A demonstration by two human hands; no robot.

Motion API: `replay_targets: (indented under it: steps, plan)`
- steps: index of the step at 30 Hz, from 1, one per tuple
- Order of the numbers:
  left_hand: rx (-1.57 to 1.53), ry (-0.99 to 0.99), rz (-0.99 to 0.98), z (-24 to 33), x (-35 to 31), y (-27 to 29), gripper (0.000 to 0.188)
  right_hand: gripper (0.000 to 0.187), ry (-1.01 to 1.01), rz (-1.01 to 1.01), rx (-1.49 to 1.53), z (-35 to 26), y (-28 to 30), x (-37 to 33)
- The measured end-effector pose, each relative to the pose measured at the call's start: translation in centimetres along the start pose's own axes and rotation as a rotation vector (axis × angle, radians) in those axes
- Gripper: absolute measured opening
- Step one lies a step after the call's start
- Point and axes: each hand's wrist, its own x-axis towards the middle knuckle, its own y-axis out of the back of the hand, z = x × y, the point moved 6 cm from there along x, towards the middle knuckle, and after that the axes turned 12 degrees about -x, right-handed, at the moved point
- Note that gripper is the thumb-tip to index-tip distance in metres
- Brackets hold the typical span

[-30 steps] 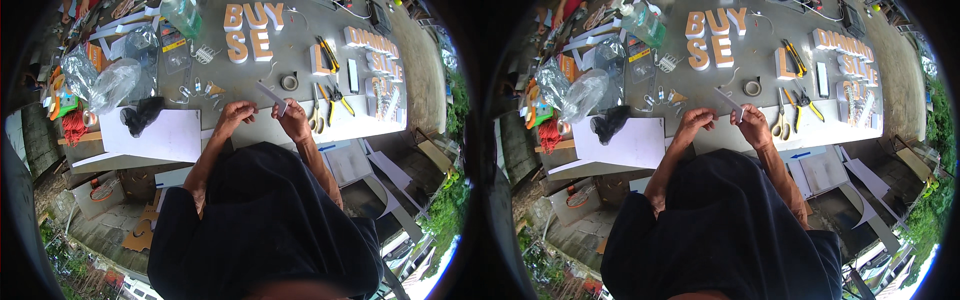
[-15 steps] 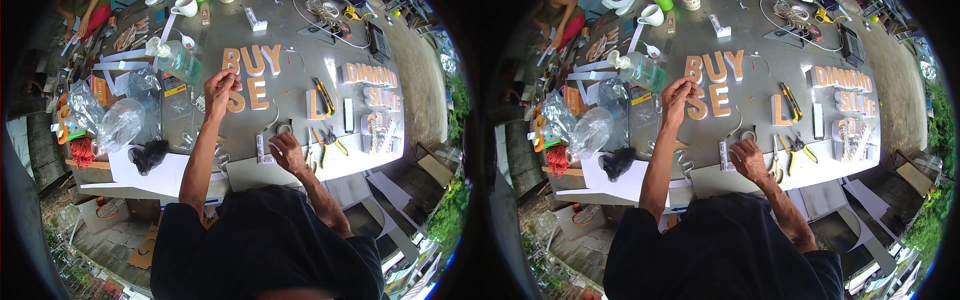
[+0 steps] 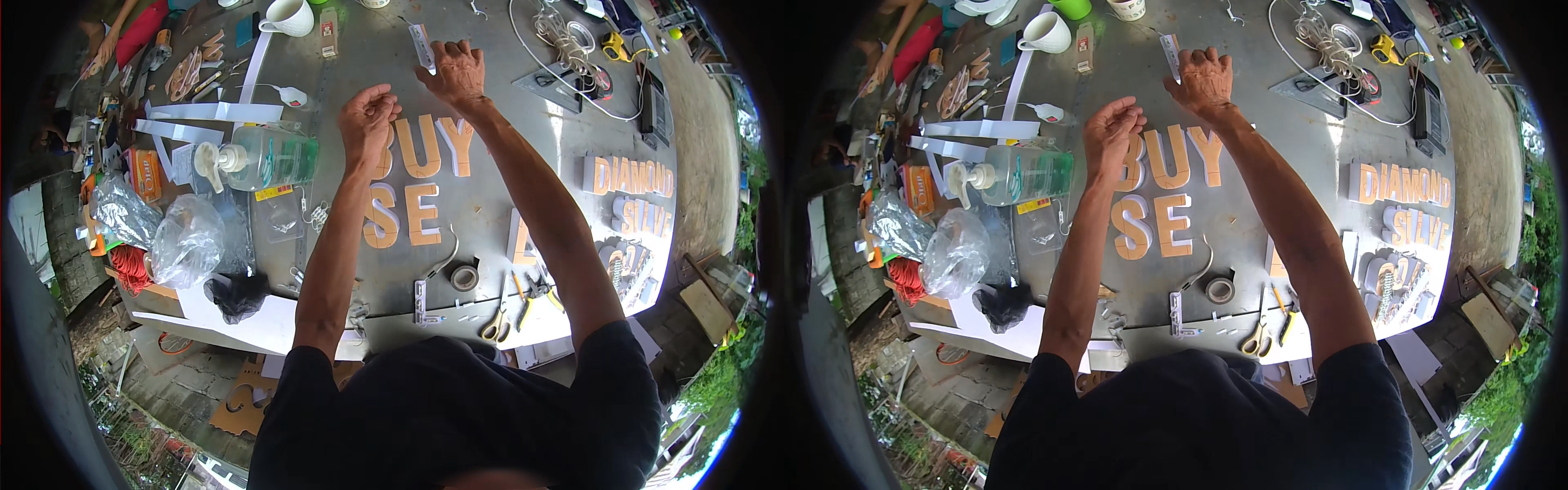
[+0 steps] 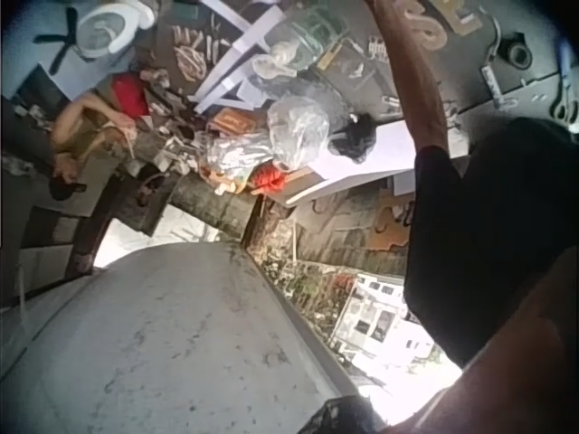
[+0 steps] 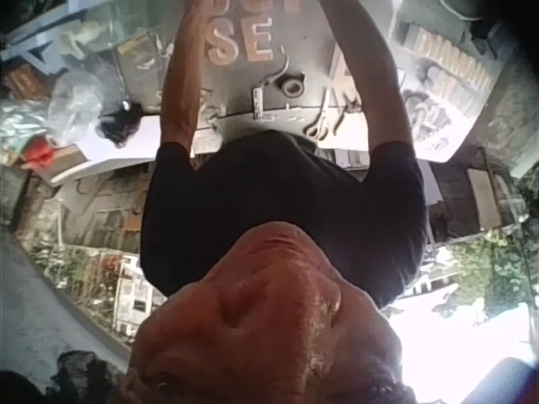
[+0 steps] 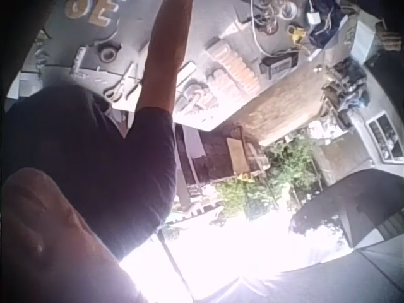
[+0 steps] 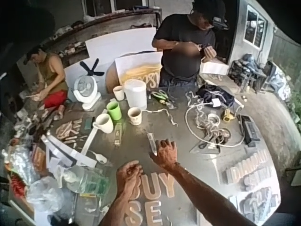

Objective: Assembling and wiring components for an LED sign.

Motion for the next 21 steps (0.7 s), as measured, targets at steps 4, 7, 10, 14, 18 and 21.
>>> replay_targets:
  steps: [4,7,10,14,18,21]
  plan:
    - [0.045,0.035,0.020,-1.7,2.6,-0.3,0.024,0.042,-0.170,-0.264,-0.035,0.7,-2.5,0.9]
    - [0.099,0.018,0.005,-2.9,4.0,-1.1,0.025,0.039,-0.293,-0.276,0.184,1.9,-3.0,0.7]
    - [0.198,-0.063,-0.028,-3.8,5.9,-2.1,0.026,0.035,-0.326,-0.248,0.244,2.0,-2.6,0.2]
    - [0.464,-0.272,-0.033,-3.7,6.7,-4.1,0.030,0.033,-0.366,-0.080,0.208,3.2,-2.4,-0.1]
    - [0.495,-0.282,-0.037,-3.2,7.0,-5.3,0.035,0.035,-0.557,-0.008,0.620,6.2,-1.9,-0.4]
    - [0.539,-0.282,-0.055,-2.8,7.2,-6.2,0.038,0.036,-0.595,-0.006,1.075,7.7,-2.2,-0.6]
